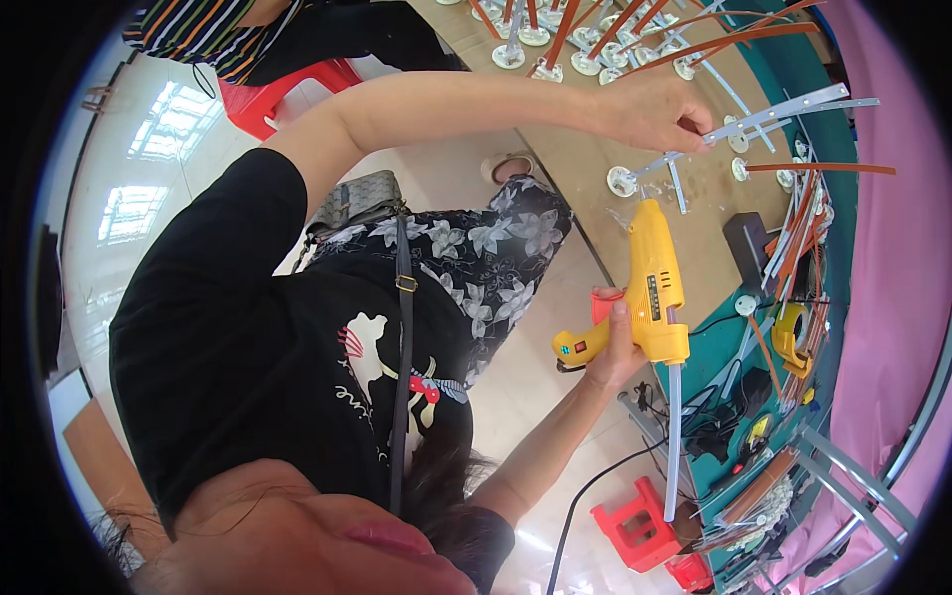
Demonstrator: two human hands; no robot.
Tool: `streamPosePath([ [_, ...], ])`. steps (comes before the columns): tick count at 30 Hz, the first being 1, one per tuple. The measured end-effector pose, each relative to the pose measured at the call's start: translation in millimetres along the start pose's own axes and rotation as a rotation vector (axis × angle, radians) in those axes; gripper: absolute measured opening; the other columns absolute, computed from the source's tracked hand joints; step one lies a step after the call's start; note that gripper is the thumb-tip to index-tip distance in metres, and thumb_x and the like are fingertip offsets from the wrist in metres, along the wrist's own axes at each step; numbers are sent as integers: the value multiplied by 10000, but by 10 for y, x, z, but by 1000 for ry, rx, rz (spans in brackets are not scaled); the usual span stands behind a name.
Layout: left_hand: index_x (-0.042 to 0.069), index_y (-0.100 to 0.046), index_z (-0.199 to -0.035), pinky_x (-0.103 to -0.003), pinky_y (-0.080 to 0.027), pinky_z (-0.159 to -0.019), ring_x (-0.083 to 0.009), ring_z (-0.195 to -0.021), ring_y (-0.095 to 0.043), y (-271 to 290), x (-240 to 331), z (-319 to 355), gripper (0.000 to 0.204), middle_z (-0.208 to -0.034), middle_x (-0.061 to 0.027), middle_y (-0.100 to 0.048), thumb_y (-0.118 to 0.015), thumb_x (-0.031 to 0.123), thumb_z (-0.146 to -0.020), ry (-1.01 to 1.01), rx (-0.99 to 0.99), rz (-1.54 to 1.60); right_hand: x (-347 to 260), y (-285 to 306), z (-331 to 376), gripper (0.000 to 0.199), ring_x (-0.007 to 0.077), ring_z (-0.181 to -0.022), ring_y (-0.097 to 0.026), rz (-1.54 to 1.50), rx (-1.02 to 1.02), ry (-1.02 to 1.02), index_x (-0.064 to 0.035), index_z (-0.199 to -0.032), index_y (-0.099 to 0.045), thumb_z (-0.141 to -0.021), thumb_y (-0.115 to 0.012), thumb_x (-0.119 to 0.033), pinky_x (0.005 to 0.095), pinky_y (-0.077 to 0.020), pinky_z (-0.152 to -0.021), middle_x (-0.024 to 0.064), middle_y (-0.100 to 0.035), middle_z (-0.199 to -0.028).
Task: Using a hot glue gun to attach plastic rods to circular bases on a workbench.
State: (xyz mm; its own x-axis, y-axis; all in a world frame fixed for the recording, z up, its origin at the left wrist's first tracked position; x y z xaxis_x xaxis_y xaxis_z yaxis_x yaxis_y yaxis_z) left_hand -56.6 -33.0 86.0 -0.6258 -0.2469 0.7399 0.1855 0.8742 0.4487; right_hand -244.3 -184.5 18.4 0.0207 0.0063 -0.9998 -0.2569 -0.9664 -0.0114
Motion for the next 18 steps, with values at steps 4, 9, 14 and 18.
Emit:
streamPosePath([
  [4,20,-642,-806,-283,-427,-527,-155,-549,-560,14,-21,30,175,-639,-70,-611,-605,183,-751,-61,35,3,38,-30,-12,356,235,-673,-599,26,-2,-36,27,-1003,-478,-731,-643,-132,346,-498,-667,138,-589,-732],
  [9,23,-642,-808,-287,-424,-527,-163,-551,-559,-42,-22,33,175,-637,-71,-610,-608,185,-749,-54,31,42,-2,-68,0,409,229,-643,-597,54,9,-37,23,-1056,-431,-731,-642,-108,342,-504,-646,136,-582,-716],
  [14,49,-640,-783,-323,-383,-494,-204,-513,-524,-31,56,80,160,-584,-78,-575,-595,200,-756,-99,37,4,22,-48,-33,463,222,-630,-594,70,-3,-51,6,-1104,-383,-731,-640,-92,333,-506,-624,131,-577,-713],
  [18,55,-637,-773,-332,-371,-484,-213,-499,-510,-24,59,92,159,-563,-80,-559,-588,206,-759,-92,50,3,-23,-84,-57,445,214,-625,-589,68,-33,-92,1,-1093,-386,-731,-635,-72,335,-510,-599,133,-551,-805],
])
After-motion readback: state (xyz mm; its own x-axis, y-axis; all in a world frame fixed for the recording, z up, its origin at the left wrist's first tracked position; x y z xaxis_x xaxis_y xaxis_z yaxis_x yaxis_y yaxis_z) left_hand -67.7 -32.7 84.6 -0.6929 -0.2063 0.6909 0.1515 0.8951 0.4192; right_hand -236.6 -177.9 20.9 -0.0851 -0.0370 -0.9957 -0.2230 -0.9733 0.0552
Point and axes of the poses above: each hand's wrist, its own z-axis away from the middle knuckle, its own y-axis out of the back of the hand, x = y × z, the point moved 6 cm from there along -z, towards the middle knuckle
